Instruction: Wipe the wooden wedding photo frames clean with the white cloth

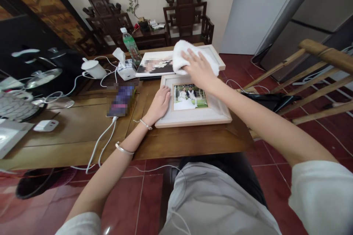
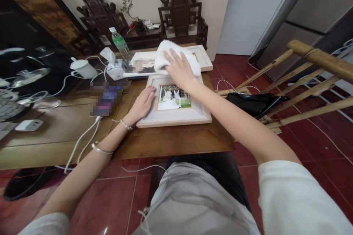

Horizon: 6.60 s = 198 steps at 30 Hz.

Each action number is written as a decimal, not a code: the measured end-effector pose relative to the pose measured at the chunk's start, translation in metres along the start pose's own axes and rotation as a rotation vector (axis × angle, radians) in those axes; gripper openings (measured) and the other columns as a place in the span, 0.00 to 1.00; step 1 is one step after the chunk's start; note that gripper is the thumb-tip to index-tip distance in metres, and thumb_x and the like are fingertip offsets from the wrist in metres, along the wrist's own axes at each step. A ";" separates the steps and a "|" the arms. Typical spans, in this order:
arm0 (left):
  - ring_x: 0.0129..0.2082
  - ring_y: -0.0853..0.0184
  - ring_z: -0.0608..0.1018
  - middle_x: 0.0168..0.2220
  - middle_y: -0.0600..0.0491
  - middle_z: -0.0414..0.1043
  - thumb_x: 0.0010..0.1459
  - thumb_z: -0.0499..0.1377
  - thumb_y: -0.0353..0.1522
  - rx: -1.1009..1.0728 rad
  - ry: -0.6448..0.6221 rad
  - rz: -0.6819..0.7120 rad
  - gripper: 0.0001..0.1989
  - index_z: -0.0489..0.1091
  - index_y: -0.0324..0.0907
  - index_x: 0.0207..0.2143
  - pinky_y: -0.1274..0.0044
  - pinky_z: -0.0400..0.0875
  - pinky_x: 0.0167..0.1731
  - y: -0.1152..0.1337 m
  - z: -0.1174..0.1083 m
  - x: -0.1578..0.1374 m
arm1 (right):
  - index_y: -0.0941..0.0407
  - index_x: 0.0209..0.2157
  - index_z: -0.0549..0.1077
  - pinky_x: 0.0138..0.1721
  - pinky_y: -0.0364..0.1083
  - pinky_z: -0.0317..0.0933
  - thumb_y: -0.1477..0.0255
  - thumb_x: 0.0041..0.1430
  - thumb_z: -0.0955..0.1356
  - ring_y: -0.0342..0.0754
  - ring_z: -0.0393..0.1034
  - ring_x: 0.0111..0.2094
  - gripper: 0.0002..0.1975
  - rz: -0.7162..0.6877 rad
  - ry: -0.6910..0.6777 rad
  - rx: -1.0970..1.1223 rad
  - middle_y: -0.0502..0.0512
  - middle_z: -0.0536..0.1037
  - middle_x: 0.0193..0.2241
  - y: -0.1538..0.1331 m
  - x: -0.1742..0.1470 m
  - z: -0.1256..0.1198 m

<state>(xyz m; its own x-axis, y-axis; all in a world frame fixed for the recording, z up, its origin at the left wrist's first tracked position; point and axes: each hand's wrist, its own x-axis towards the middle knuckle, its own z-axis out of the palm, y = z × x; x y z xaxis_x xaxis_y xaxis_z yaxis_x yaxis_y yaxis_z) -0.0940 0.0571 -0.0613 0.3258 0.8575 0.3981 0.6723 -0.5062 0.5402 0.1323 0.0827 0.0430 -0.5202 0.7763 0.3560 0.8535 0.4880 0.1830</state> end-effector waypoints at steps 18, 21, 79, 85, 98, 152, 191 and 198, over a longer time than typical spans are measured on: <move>0.68 0.54 0.67 0.62 0.45 0.73 0.57 0.50 0.22 0.018 0.023 0.005 0.27 0.73 0.40 0.57 0.56 0.58 0.70 -0.006 0.003 0.003 | 0.57 0.42 0.82 0.38 0.50 0.60 0.85 0.57 0.63 0.56 0.76 0.40 0.19 -0.134 -0.541 0.042 0.65 0.82 0.41 -0.040 -0.104 -0.051; 0.68 0.54 0.67 0.62 0.45 0.72 0.58 0.49 0.21 0.025 0.022 0.002 0.26 0.73 0.40 0.56 0.56 0.58 0.70 -0.005 0.003 0.003 | 0.54 0.40 0.82 0.38 0.50 0.62 0.85 0.56 0.63 0.55 0.77 0.38 0.19 -0.151 -0.559 0.152 0.63 0.83 0.39 -0.054 -0.127 -0.074; 0.69 0.55 0.66 0.62 0.43 0.72 0.58 0.49 0.20 0.059 0.006 0.050 0.27 0.73 0.37 0.57 0.59 0.60 0.70 -0.006 0.005 0.006 | 0.56 0.53 0.79 0.37 0.46 0.60 0.86 0.57 0.61 0.54 0.76 0.40 0.27 -0.153 -0.660 0.267 0.65 0.81 0.46 -0.034 -0.104 -0.068; 0.70 0.54 0.63 0.65 0.42 0.69 0.61 0.49 0.24 0.098 -0.043 0.049 0.25 0.71 0.35 0.59 0.58 0.57 0.70 -0.005 0.004 0.006 | 0.55 0.51 0.79 0.37 0.44 0.61 0.87 0.55 0.61 0.52 0.77 0.40 0.27 -0.172 -0.636 0.360 0.62 0.81 0.44 -0.049 -0.117 -0.083; 0.71 0.52 0.61 0.66 0.43 0.67 0.65 0.49 0.27 0.081 -0.098 0.055 0.23 0.71 0.38 0.60 0.55 0.55 0.71 -0.009 0.001 0.007 | 0.61 0.65 0.69 0.65 0.64 0.52 0.88 0.57 0.59 0.69 0.51 0.69 0.35 0.041 -0.300 0.093 0.63 0.57 0.72 0.013 -0.043 0.023; 0.71 0.52 0.60 0.67 0.43 0.65 0.65 0.49 0.27 0.057 -0.081 0.053 0.24 0.69 0.38 0.61 0.56 0.54 0.71 -0.006 0.005 0.007 | 0.56 0.61 0.74 0.65 0.62 0.55 0.91 0.53 0.60 0.62 0.52 0.71 0.36 -0.225 -0.438 0.309 0.62 0.61 0.70 -0.042 -0.092 -0.018; 0.69 0.55 0.66 0.69 0.39 0.62 0.74 0.42 0.49 -0.112 0.059 -0.016 0.32 0.60 0.37 0.67 0.62 0.55 0.70 0.004 0.003 0.003 | 0.62 0.56 0.77 0.70 0.64 0.49 0.83 0.65 0.61 0.66 0.47 0.72 0.23 -0.167 -0.293 0.019 0.63 0.61 0.70 -0.060 -0.012 0.019; 0.72 0.53 0.59 0.72 0.37 0.54 0.72 0.47 0.46 -0.048 0.025 0.048 0.32 0.52 0.37 0.71 0.60 0.50 0.72 -0.008 0.006 0.004 | 0.61 0.55 0.79 0.70 0.65 0.47 0.81 0.68 0.59 0.65 0.47 0.72 0.22 -0.122 -0.191 -0.025 0.61 0.62 0.70 -0.052 0.014 0.039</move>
<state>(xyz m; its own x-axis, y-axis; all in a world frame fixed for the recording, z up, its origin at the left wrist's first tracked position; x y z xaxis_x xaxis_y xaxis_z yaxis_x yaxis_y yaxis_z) -0.0943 0.0651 -0.0690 0.3393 0.8301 0.4424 0.6236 -0.5506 0.5549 0.0796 0.0836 0.0025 -0.6142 0.7746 0.1507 0.7831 0.5746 0.2380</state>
